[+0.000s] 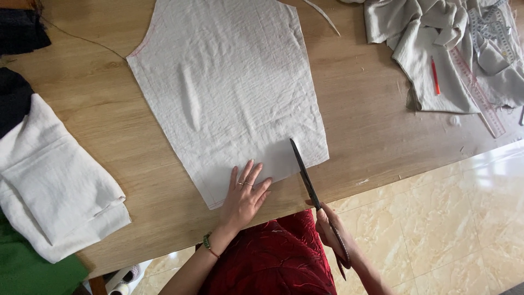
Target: Marking a pattern on white fabric, cutting it out with large shears, and then folding and bundling the piece.
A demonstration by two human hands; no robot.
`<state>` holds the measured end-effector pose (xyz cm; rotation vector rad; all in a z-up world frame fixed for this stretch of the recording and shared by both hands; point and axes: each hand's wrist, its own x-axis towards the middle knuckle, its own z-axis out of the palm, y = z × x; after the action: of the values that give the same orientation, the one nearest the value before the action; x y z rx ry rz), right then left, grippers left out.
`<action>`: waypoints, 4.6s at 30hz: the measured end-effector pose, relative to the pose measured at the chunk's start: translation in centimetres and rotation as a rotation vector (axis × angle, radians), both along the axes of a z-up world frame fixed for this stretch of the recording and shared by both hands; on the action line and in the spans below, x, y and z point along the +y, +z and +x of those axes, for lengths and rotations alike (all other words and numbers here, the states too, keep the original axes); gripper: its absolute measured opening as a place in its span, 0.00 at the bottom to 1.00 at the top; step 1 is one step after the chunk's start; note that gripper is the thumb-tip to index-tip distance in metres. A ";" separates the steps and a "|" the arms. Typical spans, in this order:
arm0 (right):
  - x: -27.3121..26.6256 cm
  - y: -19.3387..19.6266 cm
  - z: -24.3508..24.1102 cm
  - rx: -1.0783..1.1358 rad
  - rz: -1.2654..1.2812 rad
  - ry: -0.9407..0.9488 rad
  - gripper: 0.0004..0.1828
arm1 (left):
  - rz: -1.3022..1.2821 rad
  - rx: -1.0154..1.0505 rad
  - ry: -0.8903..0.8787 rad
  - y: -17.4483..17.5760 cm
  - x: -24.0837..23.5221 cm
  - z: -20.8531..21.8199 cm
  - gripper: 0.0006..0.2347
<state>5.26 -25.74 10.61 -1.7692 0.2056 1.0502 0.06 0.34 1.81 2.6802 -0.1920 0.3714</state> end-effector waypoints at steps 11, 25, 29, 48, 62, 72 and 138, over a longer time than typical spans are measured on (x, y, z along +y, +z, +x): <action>-0.2 -1.1 0.7 -0.084 -0.098 0.110 0.31 | -0.019 -0.014 0.006 -0.9 -0.1 -0.1 0.14; -6.6 -3.1 1.3 -0.083 -0.078 -0.028 0.24 | 0.048 -0.018 0.040 -2.0 -0.7 0.1 0.22; -10.3 -5.6 9.2 -0.459 -0.462 0.050 0.25 | -0.024 -0.078 0.086 -2.5 -4.0 2.7 0.23; -12.7 -3.0 35.6 -1.060 -1.019 0.960 0.34 | -0.285 -0.061 0.274 1.6 -12.6 12.3 0.06; -0.9 -6.8 32.6 -1.888 -0.048 1.631 0.23 | -1.526 0.438 0.459 6.5 -14.3 -4.0 0.07; 6.2 0.0 33.0 -0.985 0.203 1.560 0.09 | -1.590 0.115 1.050 3.3 -9.4 -8.8 0.07; 18.2 2.6 7.9 -0.334 0.138 0.227 0.30 | -0.028 -0.359 1.130 4.1 18.6 -4.0 0.13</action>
<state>13.12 -7.50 13.19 -1.8394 -0.2738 0.8849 -3.94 18.97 5.90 2.3917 1.2441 1.1441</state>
